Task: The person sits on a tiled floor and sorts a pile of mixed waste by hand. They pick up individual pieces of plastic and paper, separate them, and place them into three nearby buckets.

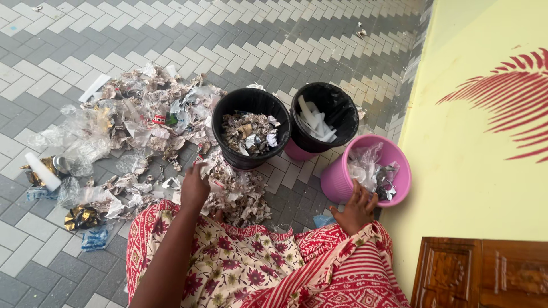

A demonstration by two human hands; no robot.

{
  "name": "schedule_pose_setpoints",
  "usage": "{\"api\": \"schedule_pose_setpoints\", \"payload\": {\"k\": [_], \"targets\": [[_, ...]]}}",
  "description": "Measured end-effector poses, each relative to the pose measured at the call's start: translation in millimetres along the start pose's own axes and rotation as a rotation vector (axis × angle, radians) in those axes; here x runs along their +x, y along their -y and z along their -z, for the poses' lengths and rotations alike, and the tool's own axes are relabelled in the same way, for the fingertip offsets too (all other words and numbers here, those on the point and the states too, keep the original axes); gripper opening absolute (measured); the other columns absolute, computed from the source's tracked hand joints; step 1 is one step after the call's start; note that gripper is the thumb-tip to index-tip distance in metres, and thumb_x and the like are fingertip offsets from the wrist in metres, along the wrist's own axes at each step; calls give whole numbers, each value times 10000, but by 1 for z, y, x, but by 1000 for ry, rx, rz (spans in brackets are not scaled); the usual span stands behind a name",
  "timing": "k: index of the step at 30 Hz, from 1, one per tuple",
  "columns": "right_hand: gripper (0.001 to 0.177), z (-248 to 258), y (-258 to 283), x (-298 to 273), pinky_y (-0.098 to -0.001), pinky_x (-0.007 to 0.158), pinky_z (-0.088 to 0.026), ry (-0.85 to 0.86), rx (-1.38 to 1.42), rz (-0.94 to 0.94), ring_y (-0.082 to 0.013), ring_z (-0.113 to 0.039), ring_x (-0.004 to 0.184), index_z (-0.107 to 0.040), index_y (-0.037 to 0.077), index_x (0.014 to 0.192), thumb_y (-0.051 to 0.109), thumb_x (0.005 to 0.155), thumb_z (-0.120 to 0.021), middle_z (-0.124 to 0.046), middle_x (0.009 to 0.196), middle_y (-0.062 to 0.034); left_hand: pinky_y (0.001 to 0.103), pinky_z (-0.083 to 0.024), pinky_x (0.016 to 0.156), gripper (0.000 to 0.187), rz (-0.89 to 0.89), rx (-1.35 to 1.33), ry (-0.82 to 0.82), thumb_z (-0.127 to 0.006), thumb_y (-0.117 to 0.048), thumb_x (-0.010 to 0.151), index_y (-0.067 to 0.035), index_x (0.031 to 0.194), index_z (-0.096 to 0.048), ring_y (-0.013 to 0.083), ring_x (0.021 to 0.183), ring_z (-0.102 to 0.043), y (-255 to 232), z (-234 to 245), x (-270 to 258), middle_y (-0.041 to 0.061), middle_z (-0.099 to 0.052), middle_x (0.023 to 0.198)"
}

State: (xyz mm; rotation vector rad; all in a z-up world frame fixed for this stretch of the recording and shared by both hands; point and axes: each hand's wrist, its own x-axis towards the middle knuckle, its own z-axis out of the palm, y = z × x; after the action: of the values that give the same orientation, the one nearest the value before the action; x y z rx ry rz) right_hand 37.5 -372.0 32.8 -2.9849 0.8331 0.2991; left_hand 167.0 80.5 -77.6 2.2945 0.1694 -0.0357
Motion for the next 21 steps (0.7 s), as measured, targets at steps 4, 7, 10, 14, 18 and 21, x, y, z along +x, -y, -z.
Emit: {"api": "schedule_pose_setpoints", "payload": {"k": [4,7,10,14,18,21], "targets": [[1243,-5,-1,-3,-681,1076,-409,2,-17,25,-422,19,1520,24,329,1590,553,724,-839,-139,1631,-107,453,-527,998,473,3,195,28,-733,-105,860,-136,1323,-643,351,1209,-580,1,14,-14,196,-583,1380],[1241,-4,0,-4,-674,1059,-424,-22,-10,49,-416,20,1512,27,327,1590,549,727,-837,-140,1616,-112,436,-502,1082,440,29,436,240,-641,-66,951,-208,1368,-632,305,1319,-550,10,1,-10,120,-559,1475],[1244,-1,-1,-4,-669,1058,-431,-9,5,46,-418,17,1512,30,326,1590,552,727,-837,-146,1607,-113,439,-461,1131,507,-133,582,290,-584,-23,955,-225,1420,-585,278,1377,-519,24,-21,0,89,-553,1495],[1240,-1,-2,-2,-670,1063,-421,-12,-4,47,-407,11,1511,30,326,1582,557,727,-838,-142,1607,-112,511,-386,1146,535,-300,613,264,-562,-49,931,-224,1436,-530,280,1383,-464,40,-42,14,41,-535,1487],[1230,-2,-4,0,-665,1068,-420,-24,-1,55,-407,-13,1512,14,322,1585,528,727,-842,-173,1612,-127,510,-403,1130,493,-262,693,417,-632,-172,936,-247,1419,-570,277,1327,-497,40,-48,20,56,-573,1450],[1251,-1,-4,4,-664,1115,-377,-48,7,53,-445,-31,1487,2,304,1591,518,713,-863,-226,1570,-172,435,-493,1104,282,-174,810,634,-654,-223,982,-210,1264,-666,240,1238,-602,33,-49,22,72,-639,1351]]}}
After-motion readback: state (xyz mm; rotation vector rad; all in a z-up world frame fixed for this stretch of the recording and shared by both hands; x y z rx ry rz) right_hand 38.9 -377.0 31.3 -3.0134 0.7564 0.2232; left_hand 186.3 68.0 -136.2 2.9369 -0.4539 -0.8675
